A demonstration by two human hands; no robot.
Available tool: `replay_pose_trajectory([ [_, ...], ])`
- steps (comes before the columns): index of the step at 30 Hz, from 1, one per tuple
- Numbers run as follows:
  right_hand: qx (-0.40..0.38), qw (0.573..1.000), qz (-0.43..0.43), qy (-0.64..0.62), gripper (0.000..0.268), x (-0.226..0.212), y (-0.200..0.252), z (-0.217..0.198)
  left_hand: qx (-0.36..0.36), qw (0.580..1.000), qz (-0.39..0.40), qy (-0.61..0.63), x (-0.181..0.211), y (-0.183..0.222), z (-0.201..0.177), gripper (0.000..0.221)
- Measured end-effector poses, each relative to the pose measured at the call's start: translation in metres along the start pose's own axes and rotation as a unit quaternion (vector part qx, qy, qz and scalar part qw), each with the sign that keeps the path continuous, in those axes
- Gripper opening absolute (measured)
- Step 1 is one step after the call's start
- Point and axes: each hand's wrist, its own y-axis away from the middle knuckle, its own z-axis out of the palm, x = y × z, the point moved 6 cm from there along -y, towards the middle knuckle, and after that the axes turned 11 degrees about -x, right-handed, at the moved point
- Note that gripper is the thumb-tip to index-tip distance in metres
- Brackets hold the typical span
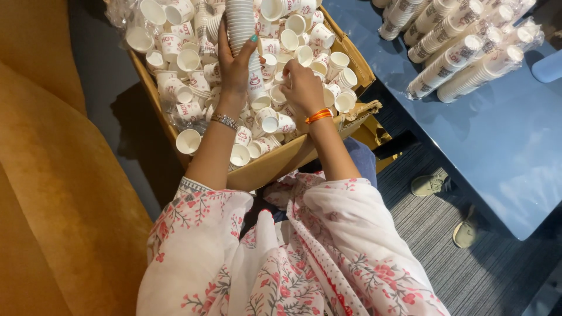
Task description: Sorting and packing disposable paper cups from a large cardboard box into plastic sleeves.
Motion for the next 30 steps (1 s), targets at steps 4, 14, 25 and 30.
replay_pose_trajectory([
  [4,0.040,0.995,-0.047,-0.075,0.040,-0.005,0.004,-0.008,-0.031,0.994,-0.058,0.082,0.003,0.003,0.014,0.082],
  [14,0.261,0.866,-0.078,-0.419,0.046,0.021,0.013,-0.043,-0.166,0.960,-0.186,0.126,0.004,0.010,0.039,0.085],
  [25,0.333,0.843,-0.112,-0.407,0.065,0.020,0.019,-0.047,-0.300,0.929,-0.204,-0.078,-0.006,0.020,0.052,0.081],
  [30,0.292,0.875,-0.192,-0.335,0.064,-0.004,0.028,-0.053,-0.333,0.906,-0.245,-0.090,-0.019,0.023,0.051,0.079],
])
